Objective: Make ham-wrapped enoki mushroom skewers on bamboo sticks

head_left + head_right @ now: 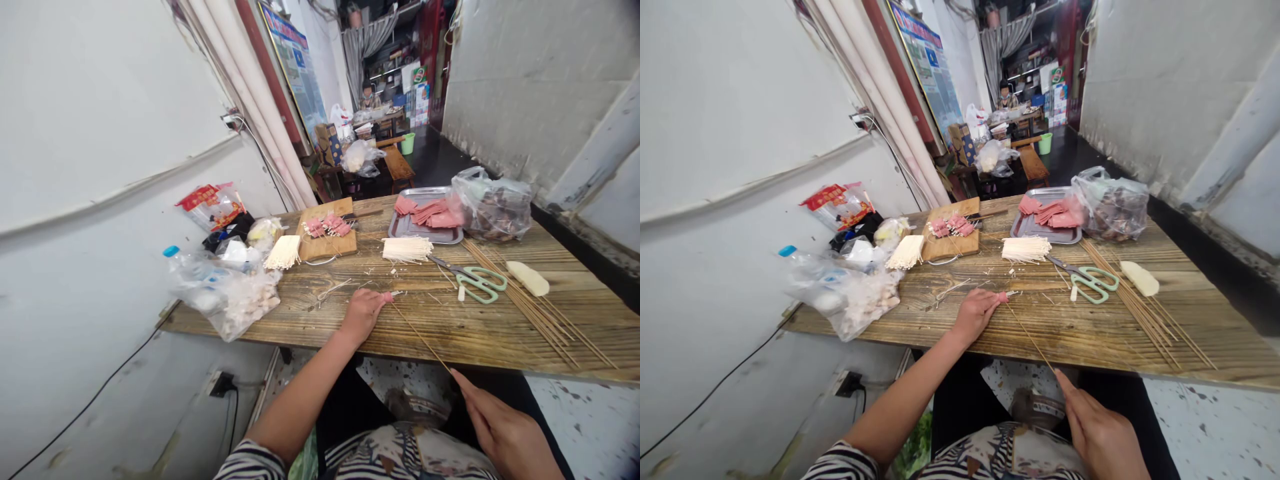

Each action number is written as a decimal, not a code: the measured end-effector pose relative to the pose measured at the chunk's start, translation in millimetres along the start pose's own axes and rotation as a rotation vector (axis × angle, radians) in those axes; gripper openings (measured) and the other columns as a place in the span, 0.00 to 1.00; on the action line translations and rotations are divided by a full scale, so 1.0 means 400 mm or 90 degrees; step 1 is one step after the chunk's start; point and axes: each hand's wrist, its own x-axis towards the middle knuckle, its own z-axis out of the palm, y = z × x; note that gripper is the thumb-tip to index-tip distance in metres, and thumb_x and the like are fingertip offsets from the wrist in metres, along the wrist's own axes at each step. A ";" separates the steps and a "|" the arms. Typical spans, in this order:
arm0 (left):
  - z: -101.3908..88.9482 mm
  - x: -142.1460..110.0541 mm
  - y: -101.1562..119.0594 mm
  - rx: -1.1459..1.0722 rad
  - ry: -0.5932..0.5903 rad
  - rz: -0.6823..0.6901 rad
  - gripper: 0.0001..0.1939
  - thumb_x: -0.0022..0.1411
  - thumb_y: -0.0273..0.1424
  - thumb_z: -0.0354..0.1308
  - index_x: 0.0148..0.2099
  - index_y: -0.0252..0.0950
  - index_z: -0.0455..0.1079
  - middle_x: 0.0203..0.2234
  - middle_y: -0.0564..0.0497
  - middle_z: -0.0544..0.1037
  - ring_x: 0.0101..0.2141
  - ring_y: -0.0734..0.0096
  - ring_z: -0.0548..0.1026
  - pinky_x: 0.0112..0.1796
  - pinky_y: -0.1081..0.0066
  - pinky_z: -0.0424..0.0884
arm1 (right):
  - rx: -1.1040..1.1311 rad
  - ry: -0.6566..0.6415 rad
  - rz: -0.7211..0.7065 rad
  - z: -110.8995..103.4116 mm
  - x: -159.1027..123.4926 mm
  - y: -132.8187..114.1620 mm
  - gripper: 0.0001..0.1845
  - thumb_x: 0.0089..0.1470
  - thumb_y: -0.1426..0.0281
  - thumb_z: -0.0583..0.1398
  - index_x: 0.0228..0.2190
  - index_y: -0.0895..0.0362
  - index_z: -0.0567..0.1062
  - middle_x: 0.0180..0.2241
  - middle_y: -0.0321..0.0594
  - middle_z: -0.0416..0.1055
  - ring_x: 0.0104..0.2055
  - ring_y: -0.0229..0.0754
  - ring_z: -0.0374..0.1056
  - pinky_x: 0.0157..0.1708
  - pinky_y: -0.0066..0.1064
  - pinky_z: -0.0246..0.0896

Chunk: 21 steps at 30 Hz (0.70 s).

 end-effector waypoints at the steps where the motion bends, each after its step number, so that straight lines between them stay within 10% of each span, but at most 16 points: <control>1: -0.001 0.000 0.001 -0.001 -0.001 0.000 0.15 0.71 0.32 0.47 0.43 0.39 0.77 0.36 0.50 0.81 0.34 0.72 0.76 0.40 0.68 0.71 | 0.000 0.002 -0.002 0.000 0.000 -0.002 0.26 0.60 0.74 0.51 0.59 0.52 0.66 0.47 0.37 0.76 0.42 0.37 0.75 0.40 0.21 0.71; 21: 0.004 0.004 -0.015 -0.020 -0.011 0.012 0.15 0.71 0.33 0.48 0.44 0.38 0.77 0.33 0.51 0.82 0.34 0.71 0.78 0.39 0.67 0.72 | 0.016 -0.021 0.013 0.019 0.013 -0.006 0.26 0.60 0.75 0.51 0.59 0.52 0.66 0.47 0.37 0.76 0.42 0.37 0.75 0.39 0.21 0.72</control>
